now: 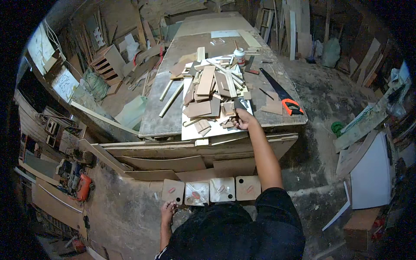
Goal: Sorting through a pile of wood scraps on a workbench in a workshop.
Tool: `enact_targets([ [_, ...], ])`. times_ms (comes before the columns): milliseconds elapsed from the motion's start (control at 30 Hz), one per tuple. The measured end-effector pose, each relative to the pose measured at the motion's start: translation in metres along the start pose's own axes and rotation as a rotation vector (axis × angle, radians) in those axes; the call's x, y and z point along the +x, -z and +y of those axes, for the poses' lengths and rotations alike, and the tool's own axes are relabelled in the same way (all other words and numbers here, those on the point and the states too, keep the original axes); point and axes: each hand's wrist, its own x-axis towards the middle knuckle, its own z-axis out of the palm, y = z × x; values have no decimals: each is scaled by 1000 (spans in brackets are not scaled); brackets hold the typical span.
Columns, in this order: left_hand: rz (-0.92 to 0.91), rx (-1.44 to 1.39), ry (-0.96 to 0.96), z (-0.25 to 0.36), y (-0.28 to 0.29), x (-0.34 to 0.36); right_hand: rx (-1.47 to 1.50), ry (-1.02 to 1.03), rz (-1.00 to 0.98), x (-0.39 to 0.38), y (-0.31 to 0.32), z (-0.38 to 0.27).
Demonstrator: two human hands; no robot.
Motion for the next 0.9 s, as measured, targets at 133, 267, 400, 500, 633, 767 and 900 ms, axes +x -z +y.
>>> enact_targets([
  [133,20,-21,42,9,-13,-11,-145,254,285,-10,0,6],
  [267,10,-32,22,7,-13,-4,-366,376,351,-22,-5,3],
  [400,-76,25,-21,11,-20,21,-394,435,278,-33,-8,3],
  [500,-130,55,-66,27,-38,39,-509,446,237,-39,-15,1],
  [633,-202,98,-109,74,-85,40,-556,443,245,-41,-10,4],
  [767,-313,69,-128,81,-106,54,-638,516,212,-37,-1,9],
  [900,-347,52,-121,80,-114,53,-561,451,210,-35,5,12],
])
